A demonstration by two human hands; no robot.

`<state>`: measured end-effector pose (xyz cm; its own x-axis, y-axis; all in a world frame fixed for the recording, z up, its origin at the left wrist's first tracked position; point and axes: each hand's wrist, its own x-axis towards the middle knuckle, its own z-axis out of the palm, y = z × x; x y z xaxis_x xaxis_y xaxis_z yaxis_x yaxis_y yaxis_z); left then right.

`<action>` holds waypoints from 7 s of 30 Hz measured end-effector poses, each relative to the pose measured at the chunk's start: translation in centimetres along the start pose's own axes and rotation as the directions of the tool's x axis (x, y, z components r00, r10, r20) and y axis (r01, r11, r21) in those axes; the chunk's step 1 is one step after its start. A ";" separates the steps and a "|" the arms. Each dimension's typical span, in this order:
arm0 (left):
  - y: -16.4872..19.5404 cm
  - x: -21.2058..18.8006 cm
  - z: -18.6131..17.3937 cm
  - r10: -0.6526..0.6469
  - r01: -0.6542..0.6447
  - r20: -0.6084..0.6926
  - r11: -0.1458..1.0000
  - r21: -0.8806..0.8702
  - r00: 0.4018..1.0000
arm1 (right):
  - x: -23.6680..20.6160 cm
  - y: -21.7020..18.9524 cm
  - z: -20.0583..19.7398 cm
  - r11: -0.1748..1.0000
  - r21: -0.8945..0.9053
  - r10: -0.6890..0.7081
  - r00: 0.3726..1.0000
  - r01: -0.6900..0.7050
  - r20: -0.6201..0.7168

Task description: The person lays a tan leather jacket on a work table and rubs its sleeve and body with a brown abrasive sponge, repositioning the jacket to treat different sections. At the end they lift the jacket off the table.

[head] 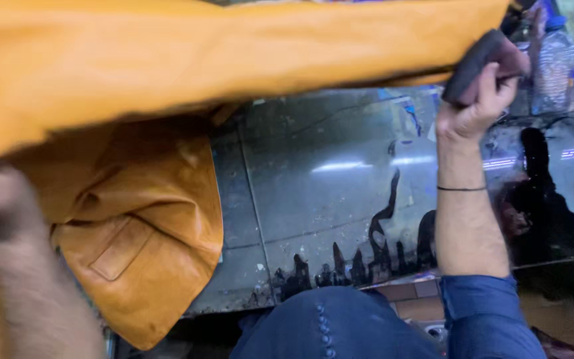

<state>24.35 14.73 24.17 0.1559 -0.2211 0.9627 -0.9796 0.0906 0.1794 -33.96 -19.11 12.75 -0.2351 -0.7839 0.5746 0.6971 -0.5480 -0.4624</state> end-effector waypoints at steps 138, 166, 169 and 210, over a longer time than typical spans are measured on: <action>7.3 -16.4 7.3 -0.202 0.130 0.810 0.979 0.156 0.551 | -14.9 -5.3 -14.3 0.757 0.036 0.651 0.750 -0.652 -0.112; 24.5 -28.0 15.0 -0.209 -0.017 0.856 0.969 0.246 0.473 | -13.5 -5.5 -8.5 0.799 0.083 0.600 0.779 -0.596 -0.179; 31.2 -29.8 18.6 0.076 0.037 0.934 0.995 -0.095 0.349 | -13.1 -6.5 -8.2 0.793 0.139 0.609 0.759 -0.594 -0.232; 47.9 -28.3 27.9 0.200 0.119 0.916 0.960 -0.255 0.347 | -11.5 -15.5 -13.8 -0.018 -0.938 0.650 0.717 0.346 0.252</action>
<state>-30.48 -1.75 -0.12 -0.2583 -0.9482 0.1849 -0.8892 0.3082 0.3382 -51.43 -5.62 3.97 0.4553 -0.8448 0.2813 -0.7292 -0.5350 -0.4266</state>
